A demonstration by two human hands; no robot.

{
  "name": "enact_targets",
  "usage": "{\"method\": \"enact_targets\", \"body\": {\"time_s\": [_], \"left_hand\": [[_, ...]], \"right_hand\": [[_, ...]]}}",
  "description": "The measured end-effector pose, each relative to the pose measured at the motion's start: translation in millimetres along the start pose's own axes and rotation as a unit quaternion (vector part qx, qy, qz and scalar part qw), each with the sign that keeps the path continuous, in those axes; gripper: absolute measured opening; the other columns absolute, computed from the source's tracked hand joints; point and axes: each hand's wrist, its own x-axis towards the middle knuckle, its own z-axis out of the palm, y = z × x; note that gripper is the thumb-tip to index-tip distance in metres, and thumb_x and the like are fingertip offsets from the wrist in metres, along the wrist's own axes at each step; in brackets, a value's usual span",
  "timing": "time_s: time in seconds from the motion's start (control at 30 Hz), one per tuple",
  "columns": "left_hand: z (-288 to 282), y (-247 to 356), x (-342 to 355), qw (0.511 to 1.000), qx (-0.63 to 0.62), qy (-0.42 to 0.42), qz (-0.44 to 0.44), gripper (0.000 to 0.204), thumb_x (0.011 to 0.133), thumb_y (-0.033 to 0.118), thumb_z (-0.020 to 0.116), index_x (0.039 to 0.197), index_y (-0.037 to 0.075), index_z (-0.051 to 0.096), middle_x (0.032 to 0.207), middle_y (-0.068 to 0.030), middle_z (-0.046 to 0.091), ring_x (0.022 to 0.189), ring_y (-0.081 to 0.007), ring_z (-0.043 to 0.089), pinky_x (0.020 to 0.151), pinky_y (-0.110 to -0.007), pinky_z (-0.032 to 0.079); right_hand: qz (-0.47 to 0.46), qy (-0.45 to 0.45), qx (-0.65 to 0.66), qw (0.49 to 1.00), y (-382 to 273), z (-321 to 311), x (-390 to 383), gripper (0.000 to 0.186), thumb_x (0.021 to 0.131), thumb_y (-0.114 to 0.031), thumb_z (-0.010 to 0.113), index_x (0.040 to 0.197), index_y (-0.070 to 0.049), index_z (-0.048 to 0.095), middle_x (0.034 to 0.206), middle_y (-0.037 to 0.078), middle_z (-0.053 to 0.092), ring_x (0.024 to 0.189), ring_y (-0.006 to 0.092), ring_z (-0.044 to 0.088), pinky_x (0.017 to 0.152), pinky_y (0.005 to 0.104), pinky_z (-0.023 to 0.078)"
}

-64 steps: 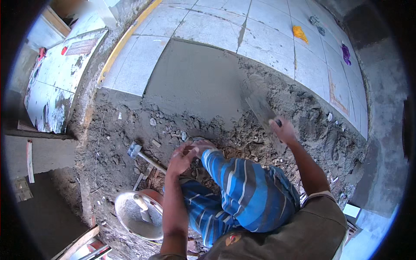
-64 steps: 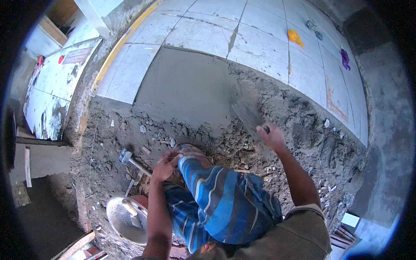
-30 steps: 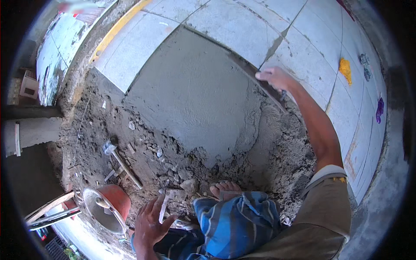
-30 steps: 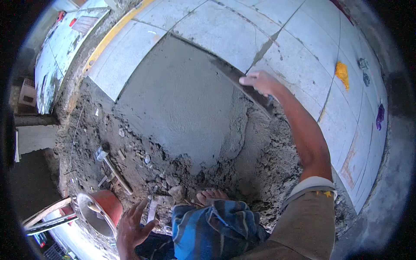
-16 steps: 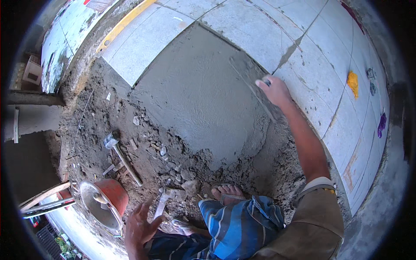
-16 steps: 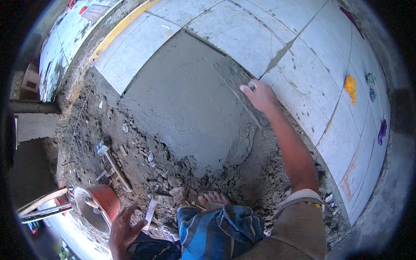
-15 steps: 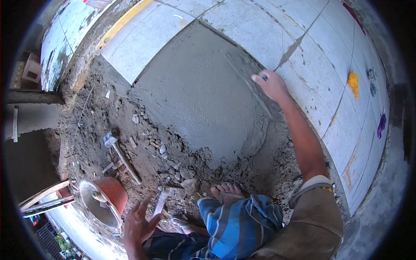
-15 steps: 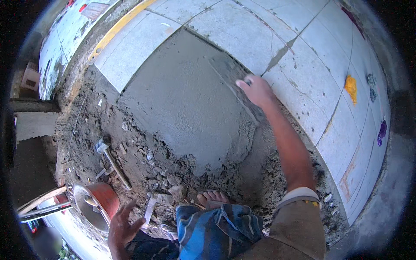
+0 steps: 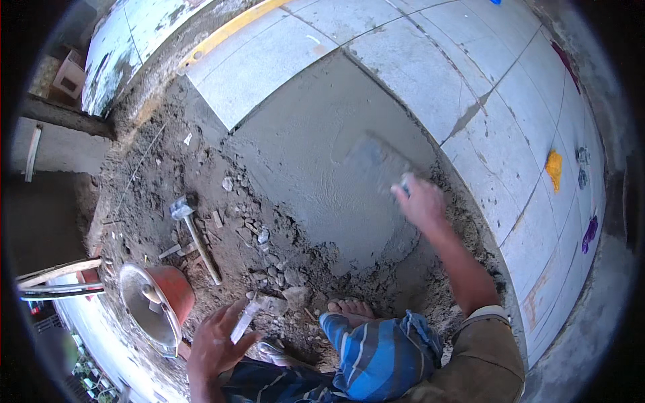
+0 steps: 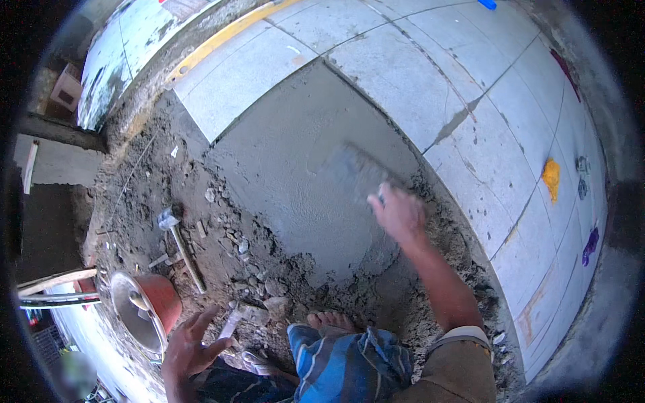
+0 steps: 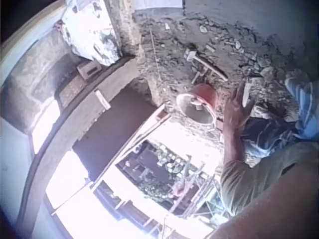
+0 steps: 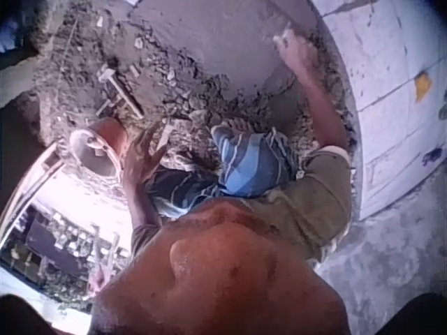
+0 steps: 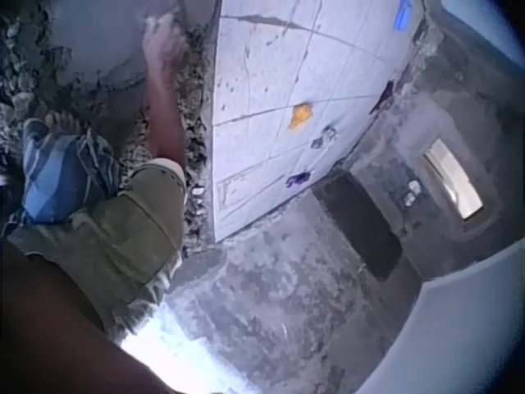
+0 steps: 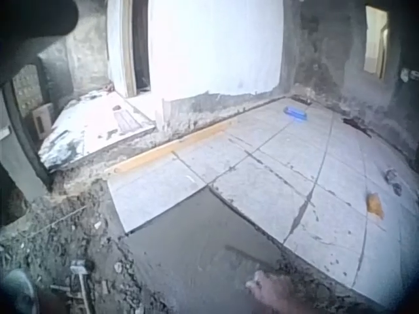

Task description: The recorder is laying ceramic tiles on a floor using mortar and various construction tools.

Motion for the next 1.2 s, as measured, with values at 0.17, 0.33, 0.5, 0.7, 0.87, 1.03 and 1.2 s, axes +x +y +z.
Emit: {"method": "enact_targets", "body": {"time_s": [0.17,0.33,0.5,0.7,0.87,1.03,1.2], "left_hand": [[-6,-16,-14,0.994,-0.046,0.018,-0.097,0.077,0.082,0.035,0.086,0.146,0.004,0.055,0.134,-0.0241,0.066,0.124,-0.0436,0.063,0.103,-0.049,0.051],[-2,-21,-23,0.994,-0.041,0.056,-0.088,0.073,0.083,0.037,0.084,0.143,0.006,0.056,0.127,-0.0232,0.068,0.115,-0.0453,0.066,0.097,-0.05,0.053],[-2,-9,-31,0.992,-0.05,0.055,-0.1,0.072,0.083,0.035,0.084,0.142,0.005,0.057,0.128,-0.0235,0.067,0.115,-0.045,0.066,0.098,-0.051,0.053],[-5,-2,-30,0.986,-0.07,0.062,-0.141,0.073,0.083,0.035,0.085,0.144,0.007,0.057,0.131,-0.0242,0.067,0.115,-0.0457,0.066,0.098,-0.051,0.053],[0,-1,-56,0.989,-0.034,0.072,-0.123,0.075,0.085,0.038,0.081,0.149,0.011,0.053,0.13,-0.0211,0.067,0.119,-0.0437,0.064,0.1,-0.05,0.052],[8,-15,-61,0.98,-0.044,0.093,-0.173,0.07,0.089,0.04,0.076,0.147,0.009,0.053,0.131,-0.0194,0.066,0.119,-0.0416,0.064,0.1,-0.049,0.052],[15,2,-96,0.978,-0.045,0.103,-0.176,0.074,0.091,0.043,0.074,0.151,0.007,0.05,0.137,-0.0195,0.063,0.123,-0.0404,0.063,0.106,-0.049,0.049]], "right_hand": [[0.018,0.06,-0.037,0.997,-20,-29,128,0.047,0.1,-0.048,0.062,0.118,-0.005,0.067,0.117,0.023,0.073,0.106,0.0423,0.071,0.089,0.0544,0.055],[-0.007,0.134,0.004,0.991,-29,-33,236,0.054,0.097,-0.048,0.066,0.131,-0.007,0.067,0.122,0.024,0.071,0.113,0.0425,0.069,0.094,0.0524,0.055],[-0.012,0.05,0.031,0.998,-59,-55,234,0.048,0.097,-0.047,0.065,0.124,-0.007,0.07,0.122,0.024,0.071,0.113,0.0431,0.068,0.095,0.0527,0.055],[-0.107,-0.069,0.004,0.992,-111,0,116,0.046,0.097,-0.049,0.063,0.117,-0.008,0.069,0.113,0.024,0.072,0.11,0.043,0.069,0.093,0.0548,0.055],[-0.026,0.022,0.013,0.999,-98,-16,116,0.053,0.095,-0.055,0.064,0.119,-0.008,0.07,0.107,0.022,0.074,0.102,0.0411,0.072,0.089,0.0525,0.056],[-0.067,0.122,0.04,0.989,-20,-47,258,0.051,0.097,-0.049,0.066,0.105,0.002,0.069,0.109,0.027,0.07,0.103,0.0431,0.067,0.089,0.0506,0.051],[-0.224,0.046,0.082,0.97,-118,5,214,0.048,0.098,-0.044,0.068,0.091,0.004,0.061,0.086,0.023,0.065,0.079,0.0388,0.061,0.077,0.0505,0.048]]}}
